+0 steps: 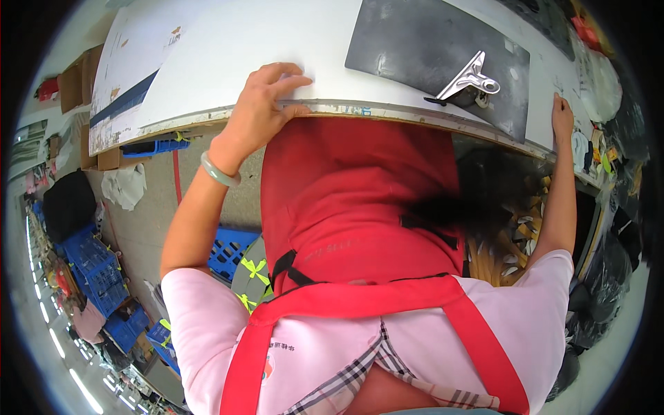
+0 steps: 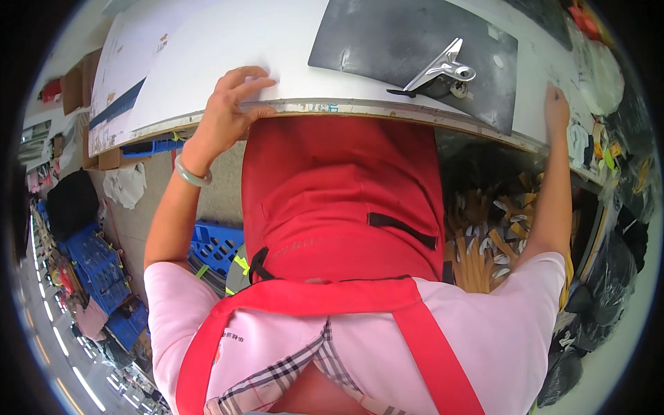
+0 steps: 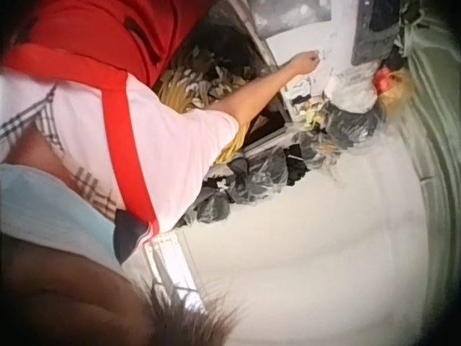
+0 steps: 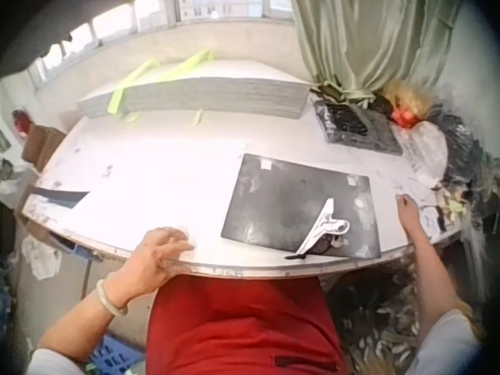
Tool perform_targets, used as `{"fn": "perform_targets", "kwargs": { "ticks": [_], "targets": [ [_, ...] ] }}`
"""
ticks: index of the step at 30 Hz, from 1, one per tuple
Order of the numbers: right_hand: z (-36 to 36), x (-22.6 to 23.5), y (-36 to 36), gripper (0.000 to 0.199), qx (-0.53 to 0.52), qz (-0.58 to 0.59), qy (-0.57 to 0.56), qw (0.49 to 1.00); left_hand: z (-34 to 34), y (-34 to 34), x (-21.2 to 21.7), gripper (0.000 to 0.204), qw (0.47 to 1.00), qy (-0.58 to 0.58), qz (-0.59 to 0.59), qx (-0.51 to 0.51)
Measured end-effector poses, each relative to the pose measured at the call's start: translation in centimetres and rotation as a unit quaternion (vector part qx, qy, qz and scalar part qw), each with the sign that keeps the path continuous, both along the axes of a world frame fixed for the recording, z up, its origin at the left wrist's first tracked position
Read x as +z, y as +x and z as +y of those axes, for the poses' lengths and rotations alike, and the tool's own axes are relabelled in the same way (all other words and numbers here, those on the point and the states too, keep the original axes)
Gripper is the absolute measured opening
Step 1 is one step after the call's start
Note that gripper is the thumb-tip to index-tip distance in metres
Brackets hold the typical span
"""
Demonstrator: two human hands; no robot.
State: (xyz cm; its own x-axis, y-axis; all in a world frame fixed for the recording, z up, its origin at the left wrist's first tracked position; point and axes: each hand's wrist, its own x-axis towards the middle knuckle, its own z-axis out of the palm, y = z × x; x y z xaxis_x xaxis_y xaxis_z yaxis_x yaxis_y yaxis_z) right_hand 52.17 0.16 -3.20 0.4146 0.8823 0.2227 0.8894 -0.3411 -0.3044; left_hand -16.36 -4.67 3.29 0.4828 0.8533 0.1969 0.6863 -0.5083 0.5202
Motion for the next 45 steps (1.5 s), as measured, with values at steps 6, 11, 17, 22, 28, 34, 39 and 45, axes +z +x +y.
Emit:
{"fn": "perform_targets", "kwargs": {
  "ticks": [6, 11, 17, 22, 28, 34, 39, 45],
  "targets": [
    [0.3, 0.0, 0.2, 0.051, 0.001, 0.014, -0.007, 1.0, 0.3, -0.2, -0.8, 0.035, 0.998, 0.055, 0.021, -0.015],
    [0.5, -0.2, 1.3, 0.052, 0.013, 0.008, -0.018, 1.0, 0.2, -0.2, -0.8, 0.032, 0.998, 0.063, 0.027, -0.012],
    [0.3, -0.8, 1.2, 0.052, 0.006, -0.006, 0.016, 1.0, 0.4, -1.1, -1.2, 0.03, 0.998, 0.01, -0.056, 0.016],
    [-0.3, 0.7, 0.3, 0.053, -0.001, 0.008, -0.032, 0.999, 6.0, -12.5, -3.8, 0.037, 0.961, 0.088, -0.045, 0.259],
    [0.3, 0.5, 0.4, 0.059, 0.016, 0.008, -0.047, 0.999, 7.5, -34.9, -6.8, 0.071, 0.84, -0.023, 0.148, 0.522],
    [-5.4, 1.6, 5.7, 0.063, -0.072, -0.013, -0.086, 0.994, 7.5, -35.5, -7.3, 0.056, 0.877, -0.078, 0.019, 0.474],
    [-9.2, 0.2, 7.8, 0.059, -0.141, 0.127, 0.008, 0.982, 5.6, -34.2, -7.5, 0.049, 0.821, -0.076, -0.218, 0.522],
    [-9.7, -0.9, 7.5, 0.051, -0.138, 0.162, 0.099, 0.972, 5.5, -33.7, -7.8, 0.048, 0.811, -0.053, -0.276, 0.513]
  ]
}}
